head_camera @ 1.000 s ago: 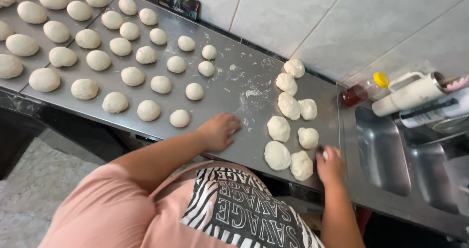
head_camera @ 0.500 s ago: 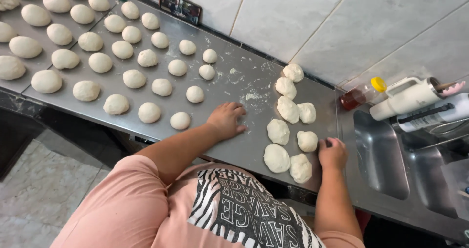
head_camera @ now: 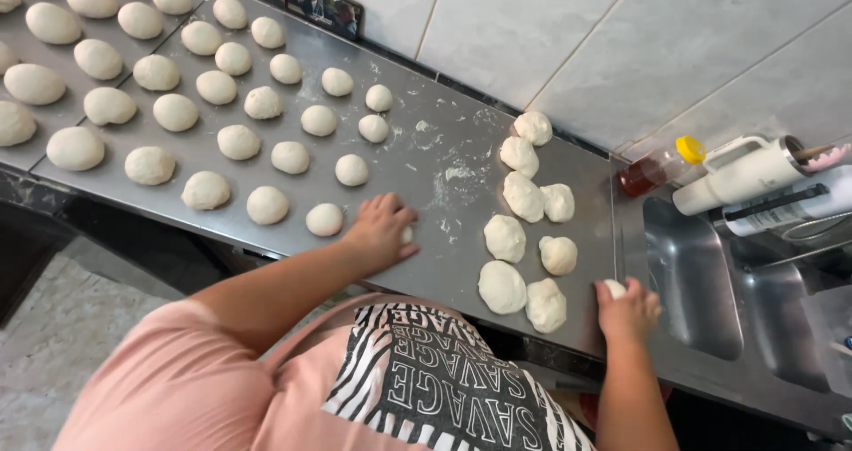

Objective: Shaping dough into small balls and arranging them in rows on a stainless steel work surface.

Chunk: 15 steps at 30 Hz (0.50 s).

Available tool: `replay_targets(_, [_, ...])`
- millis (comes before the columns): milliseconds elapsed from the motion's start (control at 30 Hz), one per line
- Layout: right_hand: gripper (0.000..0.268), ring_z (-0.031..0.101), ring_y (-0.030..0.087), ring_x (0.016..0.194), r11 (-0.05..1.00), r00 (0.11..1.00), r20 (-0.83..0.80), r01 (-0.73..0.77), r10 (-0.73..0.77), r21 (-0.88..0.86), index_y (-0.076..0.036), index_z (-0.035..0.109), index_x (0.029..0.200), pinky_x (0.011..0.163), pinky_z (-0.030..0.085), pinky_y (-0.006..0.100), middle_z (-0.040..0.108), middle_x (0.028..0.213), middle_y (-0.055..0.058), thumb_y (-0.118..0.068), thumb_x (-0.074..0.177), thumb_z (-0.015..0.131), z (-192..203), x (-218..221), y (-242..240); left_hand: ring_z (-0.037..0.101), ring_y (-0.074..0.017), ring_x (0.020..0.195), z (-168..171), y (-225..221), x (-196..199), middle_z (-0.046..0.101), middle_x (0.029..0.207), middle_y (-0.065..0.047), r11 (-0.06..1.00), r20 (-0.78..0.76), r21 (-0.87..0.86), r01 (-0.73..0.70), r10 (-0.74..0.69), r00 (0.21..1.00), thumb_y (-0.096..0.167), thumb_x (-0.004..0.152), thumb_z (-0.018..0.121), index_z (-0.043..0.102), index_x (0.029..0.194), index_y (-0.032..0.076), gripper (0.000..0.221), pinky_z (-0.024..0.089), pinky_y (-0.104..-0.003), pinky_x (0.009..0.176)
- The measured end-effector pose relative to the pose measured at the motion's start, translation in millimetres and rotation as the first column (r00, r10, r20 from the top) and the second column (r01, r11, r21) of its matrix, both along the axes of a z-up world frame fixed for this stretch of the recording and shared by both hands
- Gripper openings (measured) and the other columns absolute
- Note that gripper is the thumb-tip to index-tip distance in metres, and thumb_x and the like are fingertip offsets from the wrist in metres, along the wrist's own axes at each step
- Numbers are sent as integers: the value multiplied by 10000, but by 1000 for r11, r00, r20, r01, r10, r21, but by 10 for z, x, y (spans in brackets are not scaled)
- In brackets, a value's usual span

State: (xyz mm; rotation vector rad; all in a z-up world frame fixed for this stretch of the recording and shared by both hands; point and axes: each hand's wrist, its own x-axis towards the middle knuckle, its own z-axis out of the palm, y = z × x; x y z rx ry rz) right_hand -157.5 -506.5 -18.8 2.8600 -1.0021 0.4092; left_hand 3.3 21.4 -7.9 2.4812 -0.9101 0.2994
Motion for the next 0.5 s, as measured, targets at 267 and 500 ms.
replay_targets(267, [471,590,355,1268,953,992,113,-93,62,290,-218,695,1324,1075,447,459,661,1261,134,-483,936,720,-191,435,82,652,-309,1129,32,-405,72,609,1154,-77,993,-111,-16,117,-118,987,534,763,820,624,1148,190,552,480,-475,1064])
replay_targets(500, [688,516,473,1345,898,992,84,-120,93,423,-238,581,1508,1149,409,516,574,1346,237,-368,865,790,326,-524,496,642,-395,1074,133,338,-504,600,1116,-124,975,-172,-137,173,-196,966,89,747,775,631,1159,142,439,554,-471,947])
